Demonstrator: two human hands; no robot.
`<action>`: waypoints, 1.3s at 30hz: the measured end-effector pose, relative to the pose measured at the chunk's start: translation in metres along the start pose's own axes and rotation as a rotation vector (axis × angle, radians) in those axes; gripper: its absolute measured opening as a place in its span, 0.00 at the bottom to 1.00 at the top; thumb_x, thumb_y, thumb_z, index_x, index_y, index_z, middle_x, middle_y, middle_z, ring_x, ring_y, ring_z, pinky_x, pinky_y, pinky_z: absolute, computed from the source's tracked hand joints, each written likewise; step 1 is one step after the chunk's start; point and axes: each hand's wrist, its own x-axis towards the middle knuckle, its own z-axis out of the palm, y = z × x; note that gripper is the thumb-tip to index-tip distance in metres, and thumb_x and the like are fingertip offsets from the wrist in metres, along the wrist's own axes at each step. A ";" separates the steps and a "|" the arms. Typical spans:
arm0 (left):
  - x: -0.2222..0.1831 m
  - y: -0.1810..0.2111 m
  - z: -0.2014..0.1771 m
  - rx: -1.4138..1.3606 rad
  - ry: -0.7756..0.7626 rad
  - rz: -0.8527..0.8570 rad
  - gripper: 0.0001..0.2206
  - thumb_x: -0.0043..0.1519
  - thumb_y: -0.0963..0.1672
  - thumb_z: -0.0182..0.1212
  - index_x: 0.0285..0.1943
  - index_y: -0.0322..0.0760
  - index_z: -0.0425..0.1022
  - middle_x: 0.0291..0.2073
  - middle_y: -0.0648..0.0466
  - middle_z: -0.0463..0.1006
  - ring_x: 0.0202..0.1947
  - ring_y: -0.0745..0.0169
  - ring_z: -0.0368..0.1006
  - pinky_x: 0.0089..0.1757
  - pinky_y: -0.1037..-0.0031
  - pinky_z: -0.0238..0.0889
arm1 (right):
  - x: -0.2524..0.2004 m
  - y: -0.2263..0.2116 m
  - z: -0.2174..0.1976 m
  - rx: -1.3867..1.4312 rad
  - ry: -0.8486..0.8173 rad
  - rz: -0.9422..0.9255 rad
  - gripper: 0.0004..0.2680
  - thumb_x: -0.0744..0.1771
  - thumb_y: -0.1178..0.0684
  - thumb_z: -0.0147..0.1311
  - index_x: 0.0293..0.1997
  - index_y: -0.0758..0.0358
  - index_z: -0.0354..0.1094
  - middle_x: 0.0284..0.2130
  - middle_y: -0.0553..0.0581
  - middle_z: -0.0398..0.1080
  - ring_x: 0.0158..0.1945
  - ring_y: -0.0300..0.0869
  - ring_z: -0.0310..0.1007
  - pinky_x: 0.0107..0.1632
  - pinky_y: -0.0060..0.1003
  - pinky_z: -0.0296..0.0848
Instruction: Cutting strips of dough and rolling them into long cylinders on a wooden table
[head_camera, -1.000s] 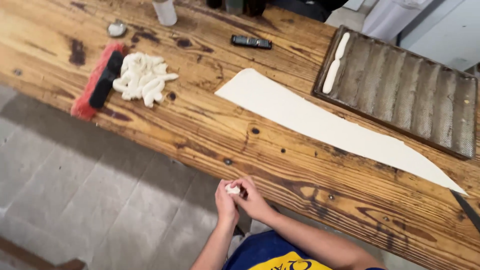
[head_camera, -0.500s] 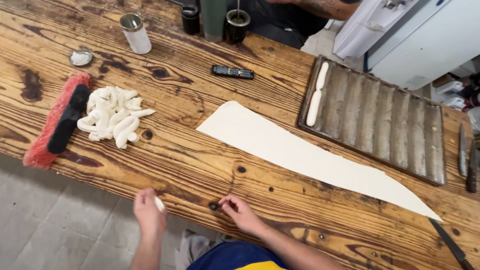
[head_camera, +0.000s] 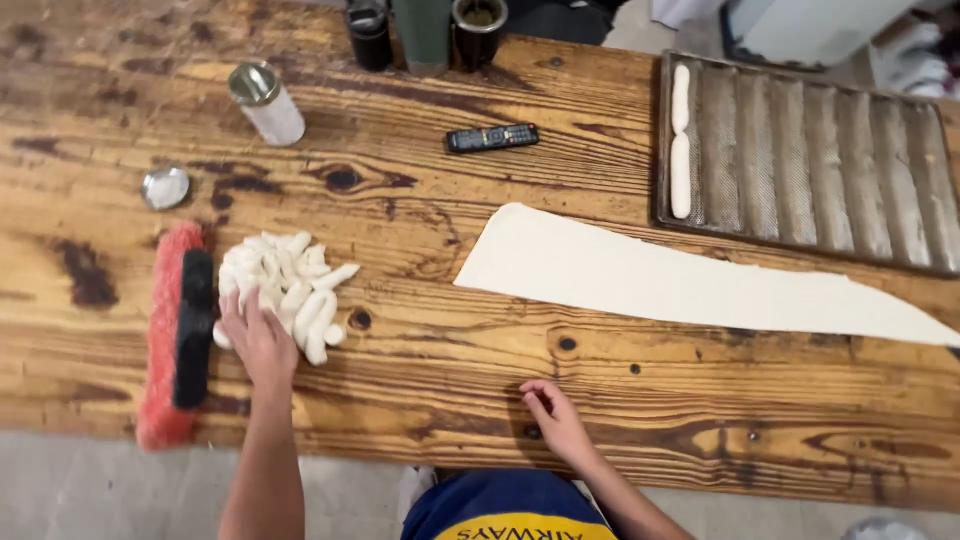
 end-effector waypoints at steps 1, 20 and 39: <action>0.000 -0.001 0.002 -0.017 -0.010 0.019 0.19 0.68 0.34 0.49 0.70 0.28 0.69 0.70 0.30 0.60 0.72 0.24 0.51 0.63 0.33 0.42 | 0.002 0.000 0.006 0.008 0.025 0.006 0.08 0.69 0.50 0.51 0.50 0.56 0.74 0.44 0.48 0.77 0.47 0.35 0.75 0.53 0.29 0.69; 0.047 0.041 -0.039 0.214 -0.698 -0.286 0.40 0.64 0.58 0.36 0.81 0.35 0.32 0.78 0.35 0.36 0.78 0.38 0.30 0.69 0.42 0.23 | 0.033 -0.046 0.056 -0.544 0.235 -0.348 0.10 0.70 0.49 0.47 0.57 0.53 0.70 0.50 0.52 0.71 0.56 0.47 0.69 0.55 0.46 0.65; -0.075 0.208 0.126 0.024 -0.820 0.741 0.32 0.66 0.56 0.39 0.82 0.49 0.48 0.80 0.52 0.47 0.80 0.54 0.37 0.72 0.55 0.27 | 0.108 -0.037 0.031 -1.129 0.179 -0.319 0.24 0.72 0.35 0.32 0.79 0.47 0.42 0.77 0.45 0.45 0.79 0.39 0.39 0.77 0.49 0.30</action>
